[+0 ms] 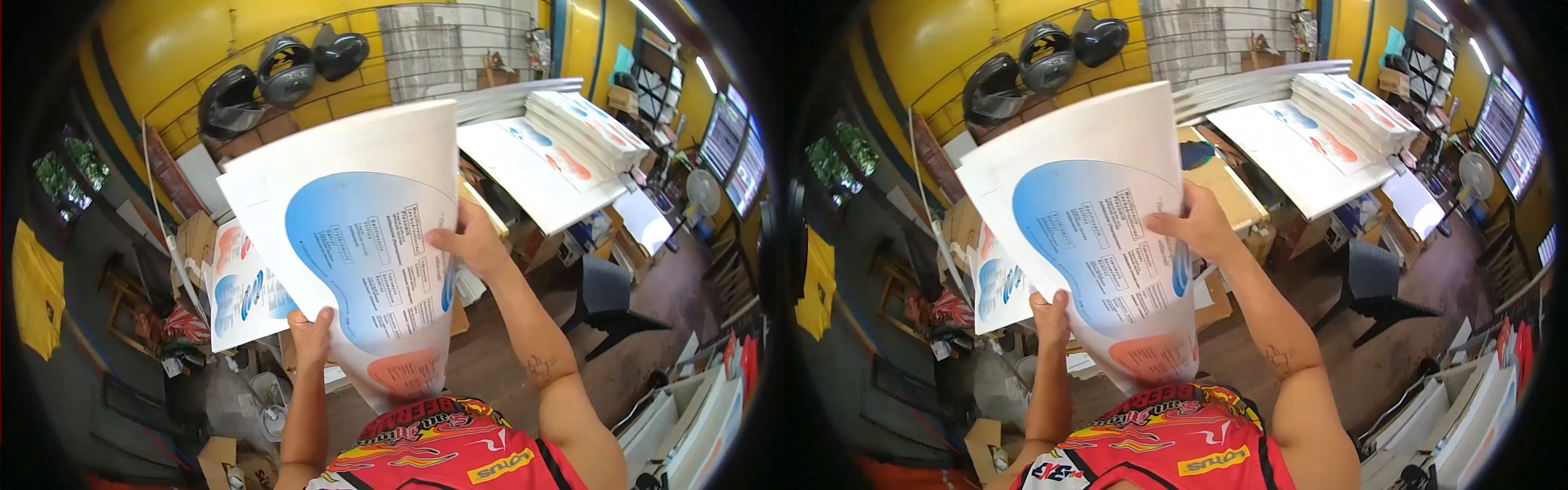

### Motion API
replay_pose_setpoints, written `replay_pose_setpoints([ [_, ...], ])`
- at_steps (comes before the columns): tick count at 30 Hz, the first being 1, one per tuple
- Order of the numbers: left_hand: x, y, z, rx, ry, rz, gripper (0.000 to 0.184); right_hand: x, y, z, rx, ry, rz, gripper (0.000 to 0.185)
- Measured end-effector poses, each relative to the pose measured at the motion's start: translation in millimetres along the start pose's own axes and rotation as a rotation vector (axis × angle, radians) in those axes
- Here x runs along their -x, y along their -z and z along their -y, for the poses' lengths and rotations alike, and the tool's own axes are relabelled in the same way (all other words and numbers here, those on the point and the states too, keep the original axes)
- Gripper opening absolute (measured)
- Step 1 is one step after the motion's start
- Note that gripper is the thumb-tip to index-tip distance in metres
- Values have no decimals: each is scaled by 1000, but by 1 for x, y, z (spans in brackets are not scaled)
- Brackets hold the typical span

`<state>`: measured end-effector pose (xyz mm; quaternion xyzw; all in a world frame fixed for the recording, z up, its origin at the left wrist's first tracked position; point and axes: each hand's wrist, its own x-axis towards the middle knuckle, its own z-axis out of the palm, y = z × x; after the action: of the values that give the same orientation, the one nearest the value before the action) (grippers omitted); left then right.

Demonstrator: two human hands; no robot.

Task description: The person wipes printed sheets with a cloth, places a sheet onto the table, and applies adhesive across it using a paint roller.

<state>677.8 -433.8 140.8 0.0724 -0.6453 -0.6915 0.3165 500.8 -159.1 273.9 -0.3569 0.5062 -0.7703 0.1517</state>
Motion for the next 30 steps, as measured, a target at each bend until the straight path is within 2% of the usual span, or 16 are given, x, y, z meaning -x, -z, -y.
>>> replay_pose_setpoints([
  [4,-4,-23,-47,22,-79,-36,29,5,-2,-14,-51,84,-136,40],
  [5,-1,-26,-53,1,-91,-42,30,6,1,-17,-88,75,-141,39],
  [6,-1,-21,-57,-66,9,17,29,6,5,-19,-125,64,-152,38],
  [9,1,-27,-64,-90,-18,-48,30,9,6,-24,-195,75,-177,35],
  [12,3,-19,-57,-205,52,-42,45,11,2,-25,-178,135,-227,32],
  [15,-8,-31,-73,-725,-443,-344,75,17,-6,-24,-18,186,-301,28],
  [17,-22,-45,-127,-766,-771,-323,104,18,-15,-20,132,211,-332,25],
  [19,-35,-63,-187,-988,-1040,-220,110,20,-31,-16,274,221,-309,24],
  [22,-63,-70,-233,-1230,-1069,-115,110,22,-41,-19,268,240,-288,24],
  [23,-69,-71,-242,-1352,-989,-36,107,21,-42,-19,291,249,-298,25],
  [28,-116,-61,-239,-1016,-746,101,65,22,-35,-19,181,282,-240,28],
  [29,-146,-39,-235,-950,-1243,-114,40,24,-33,-20,179,278,-252,28],
  [30,-146,-30,-256,-1006,-1203,-358,29,23,-31,-20,176,270,-268,28],
])
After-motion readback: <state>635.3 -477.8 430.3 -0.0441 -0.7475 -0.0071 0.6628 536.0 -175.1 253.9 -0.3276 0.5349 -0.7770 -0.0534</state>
